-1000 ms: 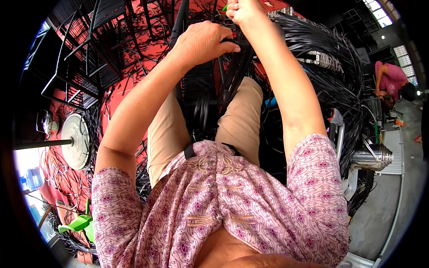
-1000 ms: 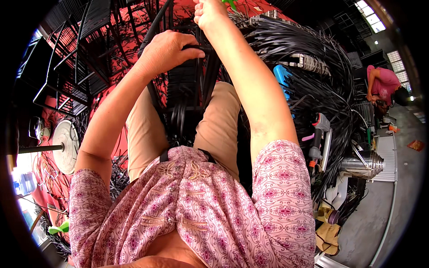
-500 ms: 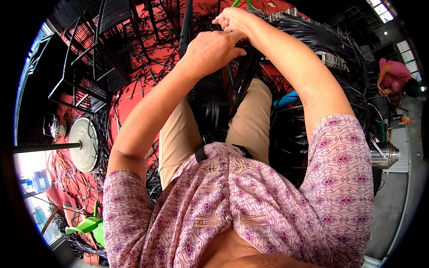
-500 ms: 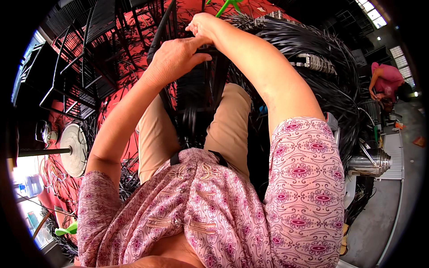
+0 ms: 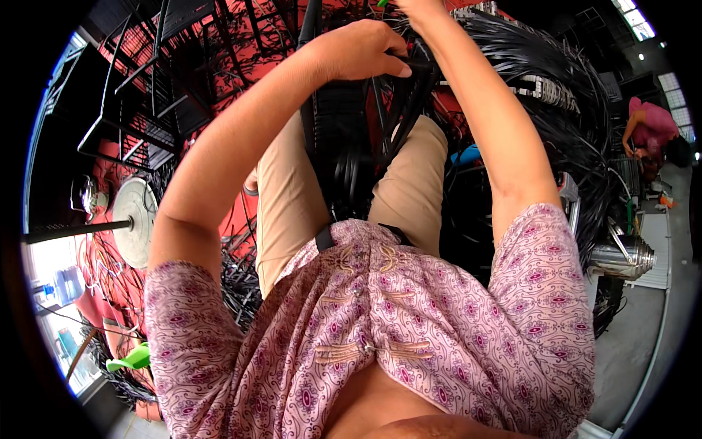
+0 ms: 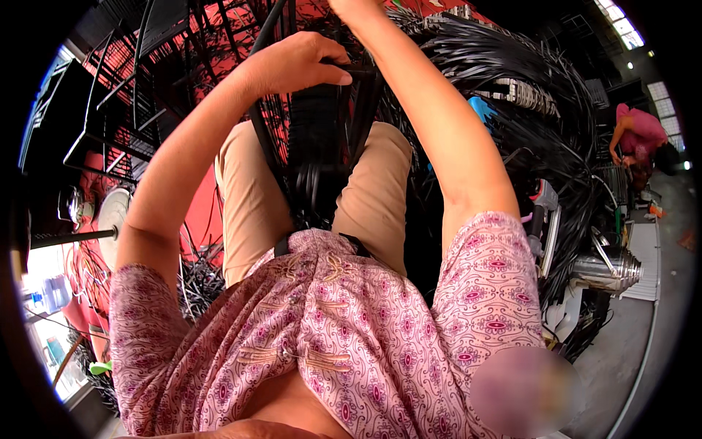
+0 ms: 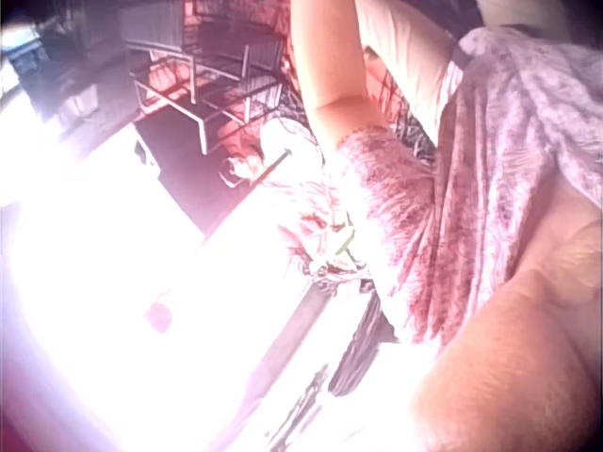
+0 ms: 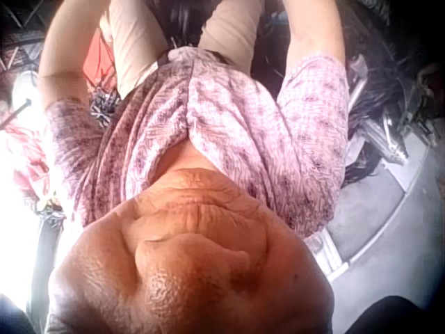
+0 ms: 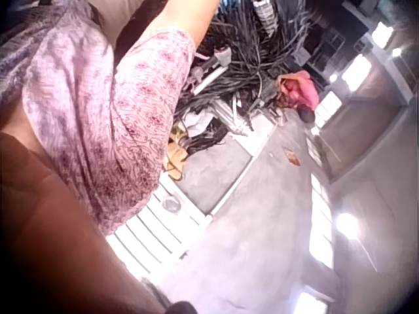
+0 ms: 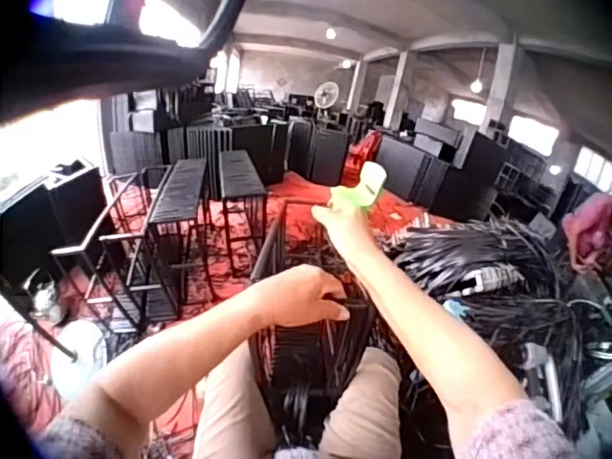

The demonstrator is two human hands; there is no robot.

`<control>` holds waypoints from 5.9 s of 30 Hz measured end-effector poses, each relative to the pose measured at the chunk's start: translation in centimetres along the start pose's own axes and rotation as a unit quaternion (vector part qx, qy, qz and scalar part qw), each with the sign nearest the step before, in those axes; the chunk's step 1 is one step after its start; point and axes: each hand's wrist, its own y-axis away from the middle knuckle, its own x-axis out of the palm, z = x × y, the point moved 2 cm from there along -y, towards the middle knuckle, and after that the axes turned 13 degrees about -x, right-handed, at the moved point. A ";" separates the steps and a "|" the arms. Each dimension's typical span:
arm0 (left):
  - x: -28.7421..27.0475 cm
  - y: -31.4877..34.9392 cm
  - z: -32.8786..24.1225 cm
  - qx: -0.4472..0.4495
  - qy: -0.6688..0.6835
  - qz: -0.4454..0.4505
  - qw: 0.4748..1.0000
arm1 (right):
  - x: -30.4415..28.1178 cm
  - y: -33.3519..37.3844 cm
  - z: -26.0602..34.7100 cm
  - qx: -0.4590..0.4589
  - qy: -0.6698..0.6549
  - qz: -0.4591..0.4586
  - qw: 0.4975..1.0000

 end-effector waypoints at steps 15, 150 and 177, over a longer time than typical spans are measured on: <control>1.0 -2.1 2.4 -0.148 0.233 0.225 0.934 | -4.2 19.8 7.5 -0.307 0.245 -0.011 0.919; 1.4 4.8 0.0 0.163 -0.120 -0.256 0.945 | -4.0 8.3 1.0 0.056 -0.095 0.227 0.968; 1.0 4.6 -0.6 -0.042 0.040 -0.178 0.982 | -3.4 7.6 1.4 0.001 0.137 0.333 0.933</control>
